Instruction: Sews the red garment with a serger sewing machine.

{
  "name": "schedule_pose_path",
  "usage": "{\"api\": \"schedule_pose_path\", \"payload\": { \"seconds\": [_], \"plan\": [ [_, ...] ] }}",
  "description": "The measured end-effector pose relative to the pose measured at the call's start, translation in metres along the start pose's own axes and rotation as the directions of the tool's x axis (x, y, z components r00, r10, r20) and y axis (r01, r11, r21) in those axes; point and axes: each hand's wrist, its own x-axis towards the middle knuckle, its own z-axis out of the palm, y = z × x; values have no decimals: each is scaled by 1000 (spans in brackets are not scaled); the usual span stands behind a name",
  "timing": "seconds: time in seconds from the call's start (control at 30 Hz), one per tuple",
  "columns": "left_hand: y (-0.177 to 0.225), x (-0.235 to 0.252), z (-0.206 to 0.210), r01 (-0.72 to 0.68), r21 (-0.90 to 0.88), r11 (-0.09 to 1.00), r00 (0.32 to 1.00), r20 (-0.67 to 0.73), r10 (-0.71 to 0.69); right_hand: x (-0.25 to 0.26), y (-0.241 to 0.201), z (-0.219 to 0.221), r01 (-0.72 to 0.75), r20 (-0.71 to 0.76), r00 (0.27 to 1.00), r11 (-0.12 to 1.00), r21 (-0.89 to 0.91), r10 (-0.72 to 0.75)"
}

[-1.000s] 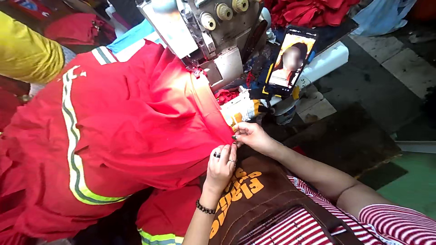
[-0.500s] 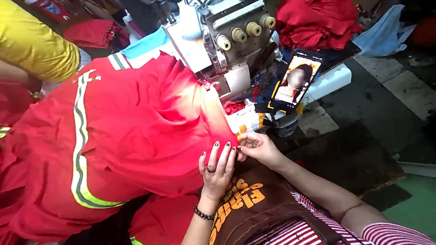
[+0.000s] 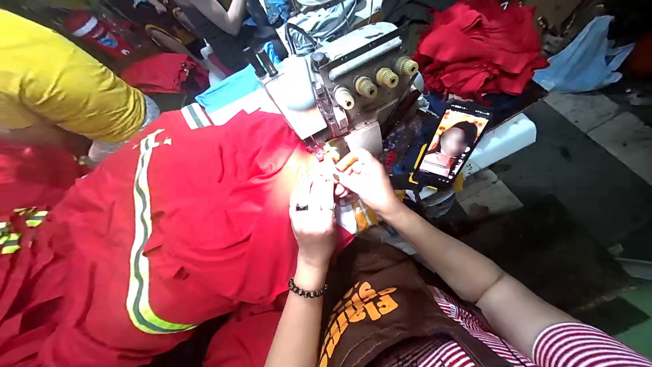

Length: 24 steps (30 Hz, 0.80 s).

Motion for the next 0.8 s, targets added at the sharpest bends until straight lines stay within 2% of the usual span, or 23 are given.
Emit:
{"api": "schedule_pose_path", "payload": {
  "seconds": [0.13, 0.23, 0.33, 0.47, 0.53, 0.63, 0.7, 0.8],
  "plan": [
    [0, 6, 0, 26, -9, 1000, 1000, 2, -25, -14, 18, 7, -84, -71, 994, 996, -43, 81],
    [-2, 12, -2, 39, -28, 999, 999, 21, -39, -32, 34, 11, -182, 85, 976, 963, -198, 202],
    [-14, 30, -1, 97, -78, 992, 994, 67, -92, -37, 45, 16, -109, 276, 943, 957, -268, 185],
    [-44, 57, -4, 260, -95, 961, 937, 264, -227, -23, 43, 25, -59, 325, 932, 952, -299, 160],
    [-54, 62, -12, 328, -94, 940, 912, 290, -289, -15, 37, 28, -62, 347, 921, 944, -325, 180],
    [-63, 64, -21, 345, 133, 929, 861, 349, -370, -11, 25, 30, 7, 463, 867, 926, -378, 182],
    [-52, 67, -37, 360, 294, 885, 804, 383, -455, -16, 23, 28, 87, 567, 808, 920, -382, 159],
    [-18, 62, -67, 319, 355, 879, 785, 421, -455, -32, 29, 23, 63, 683, 717, 963, -261, 138]
  ]
}}
